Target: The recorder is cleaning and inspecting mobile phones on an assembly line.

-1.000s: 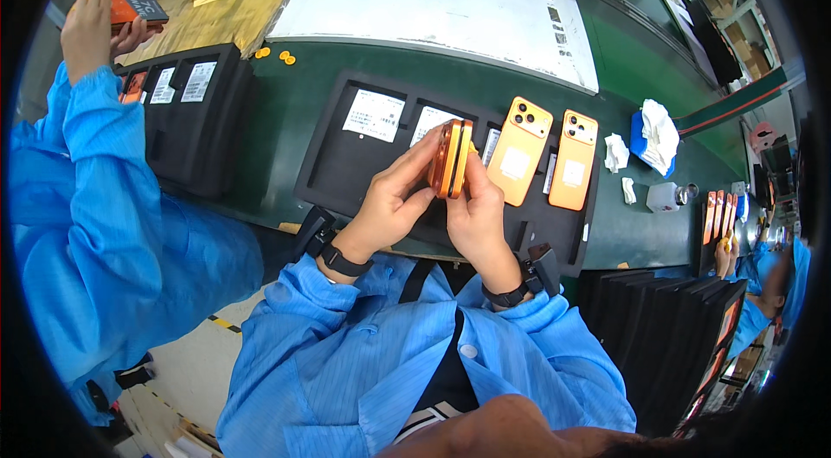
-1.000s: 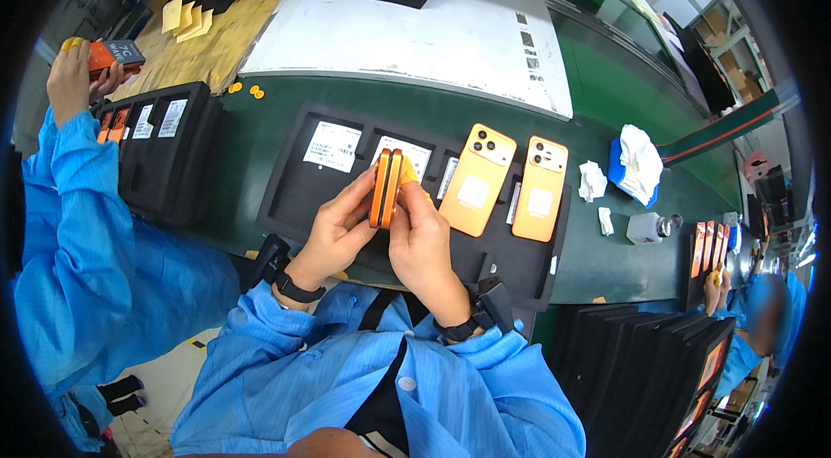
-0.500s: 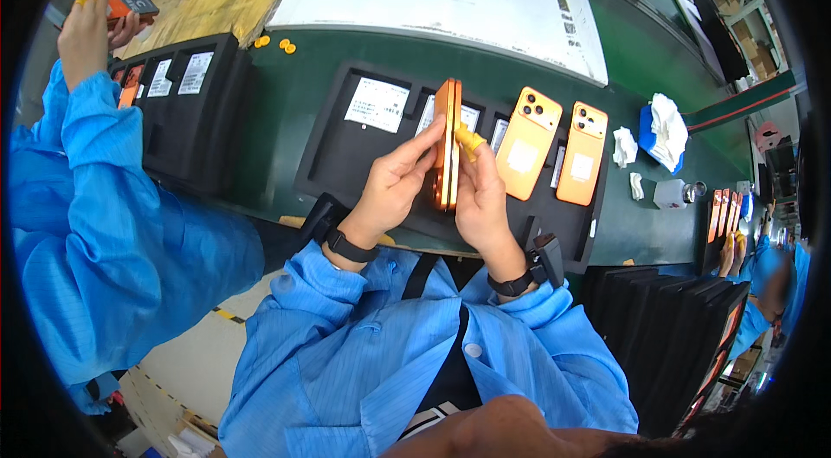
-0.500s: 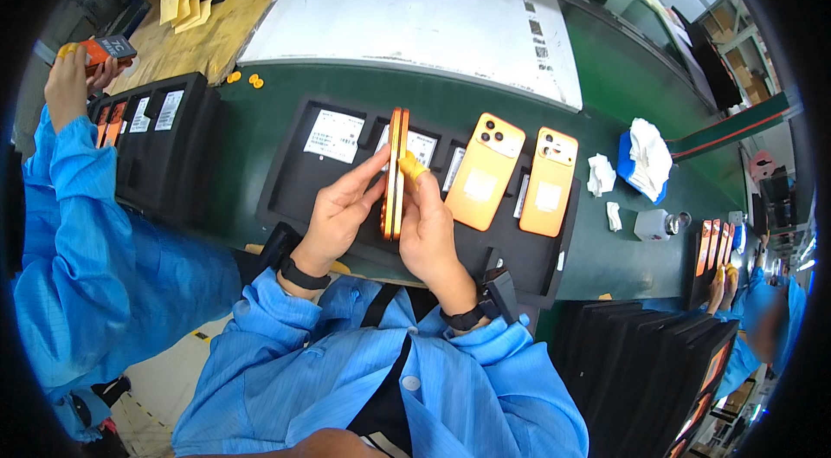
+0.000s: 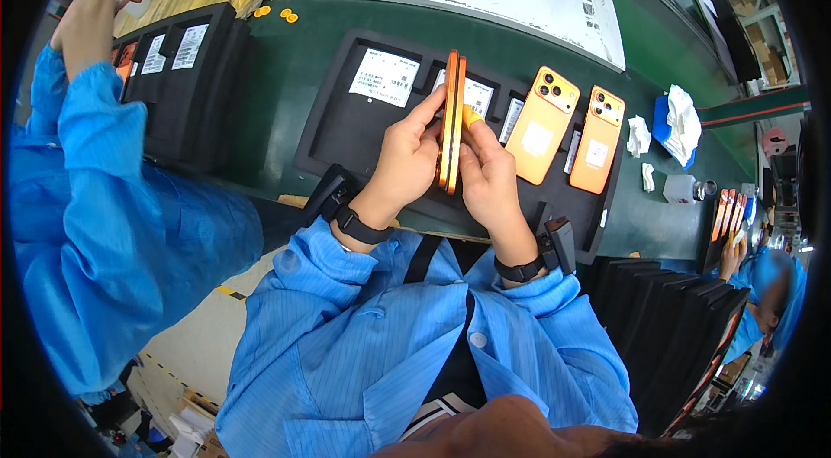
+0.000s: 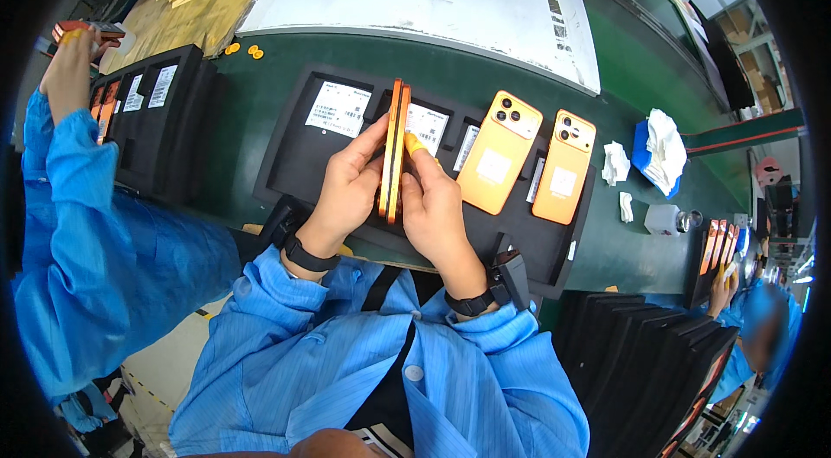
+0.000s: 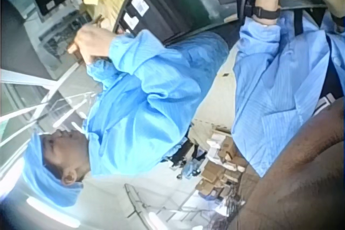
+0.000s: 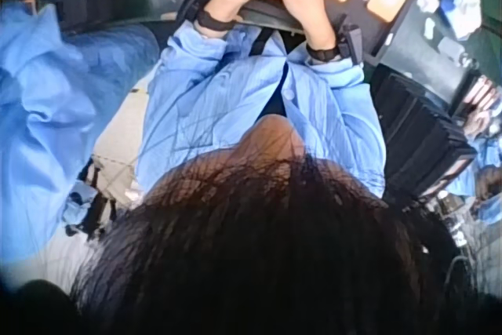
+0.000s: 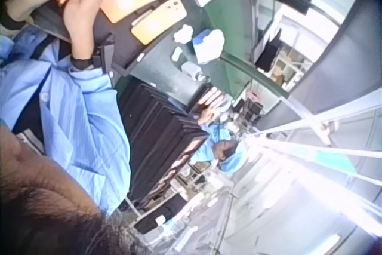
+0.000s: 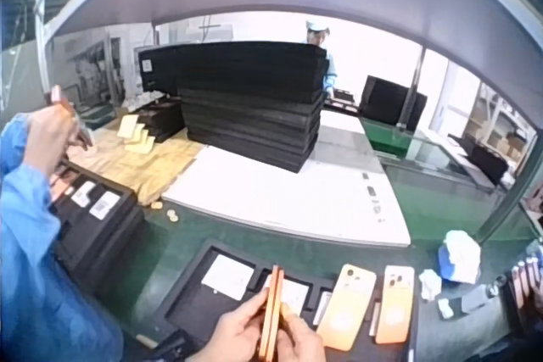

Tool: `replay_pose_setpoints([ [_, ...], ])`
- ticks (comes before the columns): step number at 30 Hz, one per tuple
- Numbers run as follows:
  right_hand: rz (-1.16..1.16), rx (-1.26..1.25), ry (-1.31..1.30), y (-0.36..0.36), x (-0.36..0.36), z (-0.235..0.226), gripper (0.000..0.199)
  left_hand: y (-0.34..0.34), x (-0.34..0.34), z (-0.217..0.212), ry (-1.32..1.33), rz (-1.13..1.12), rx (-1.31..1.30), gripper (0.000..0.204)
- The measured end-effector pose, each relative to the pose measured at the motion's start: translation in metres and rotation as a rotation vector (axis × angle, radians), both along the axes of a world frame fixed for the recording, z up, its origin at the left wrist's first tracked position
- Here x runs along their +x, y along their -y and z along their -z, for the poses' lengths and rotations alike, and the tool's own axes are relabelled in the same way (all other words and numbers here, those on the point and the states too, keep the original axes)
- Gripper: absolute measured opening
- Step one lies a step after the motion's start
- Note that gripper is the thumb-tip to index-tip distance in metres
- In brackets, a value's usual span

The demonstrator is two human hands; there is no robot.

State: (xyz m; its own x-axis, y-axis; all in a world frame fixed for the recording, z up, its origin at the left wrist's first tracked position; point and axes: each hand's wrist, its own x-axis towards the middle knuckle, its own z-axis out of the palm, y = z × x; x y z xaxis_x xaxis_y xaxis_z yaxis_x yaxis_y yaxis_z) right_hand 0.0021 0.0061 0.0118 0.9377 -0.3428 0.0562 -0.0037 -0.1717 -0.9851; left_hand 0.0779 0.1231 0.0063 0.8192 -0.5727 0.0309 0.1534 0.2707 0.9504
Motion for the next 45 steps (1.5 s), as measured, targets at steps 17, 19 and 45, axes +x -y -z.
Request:
replay_pose_setpoints([
  [17,0.1,-0.208,0.288,0.0,0.003,-0.025,0.044,0.004,-0.005,-0.038,0.215,-0.049,-0.126,0.064],
  [19,0.107,-0.205,0.326,0.0,0.004,-0.027,0.043,0.002,-0.004,-0.045,0.212,-0.05,-0.127,0.061],
  [45,0.062,0.043,0.122,0.036,0.053,-0.003,0.041,0.034,0.052,-0.048,-0.081,0.077,-0.024,0.056],
])
